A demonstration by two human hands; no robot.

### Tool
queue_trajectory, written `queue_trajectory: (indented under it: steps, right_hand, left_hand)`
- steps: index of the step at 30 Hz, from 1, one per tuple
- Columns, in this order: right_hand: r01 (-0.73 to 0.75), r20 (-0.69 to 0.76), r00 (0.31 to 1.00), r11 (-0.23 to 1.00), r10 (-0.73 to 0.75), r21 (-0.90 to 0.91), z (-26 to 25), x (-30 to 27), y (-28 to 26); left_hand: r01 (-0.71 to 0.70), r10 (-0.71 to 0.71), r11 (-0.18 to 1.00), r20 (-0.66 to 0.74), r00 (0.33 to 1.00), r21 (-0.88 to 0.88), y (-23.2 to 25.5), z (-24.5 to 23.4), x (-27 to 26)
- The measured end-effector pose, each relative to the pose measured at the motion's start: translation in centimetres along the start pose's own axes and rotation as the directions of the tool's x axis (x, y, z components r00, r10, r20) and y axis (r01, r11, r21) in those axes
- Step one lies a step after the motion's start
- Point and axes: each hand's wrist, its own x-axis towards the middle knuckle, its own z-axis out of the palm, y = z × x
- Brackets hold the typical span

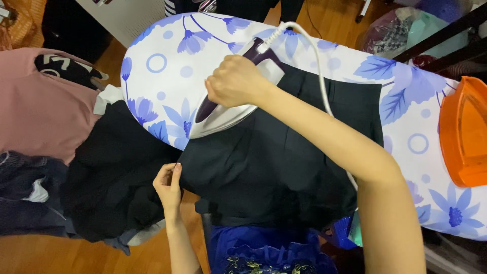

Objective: Ironing a pair of black trousers on an ironing board.

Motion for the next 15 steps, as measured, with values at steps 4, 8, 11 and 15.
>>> queue_trajectory:
  steps: [4,8,11,15]
  right_hand:
    - [0.151,-0.004,0.988,0.978,-0.152,0.146,-0.2,-0.1,-0.6]
    - [0.212,-0.048,0.977,0.955,-0.207,0.208,0.3,0.5,-1.6]
    - [0.116,-0.073,0.991,0.99,-0.11,0.083,1.3,1.9,-2.1]
    - [0.177,-0.074,0.983,0.973,-0.168,0.144,1.5,1.6,-1.7]
  left_hand:
    - [-0.027,0.028,1.0,-0.044,0.999,0.015,-0.5,0.0,0.5]
    - [-0.017,0.017,1.0,-0.037,0.999,-0.002,0.1,0.2,0.4]
    - [-0.011,0.011,1.0,-0.006,1.0,-0.025,-0.4,-0.1,0.2]
    - [0.001,0.0,0.999,0.009,1.0,-0.045,-1.3,-0.5,0.0]
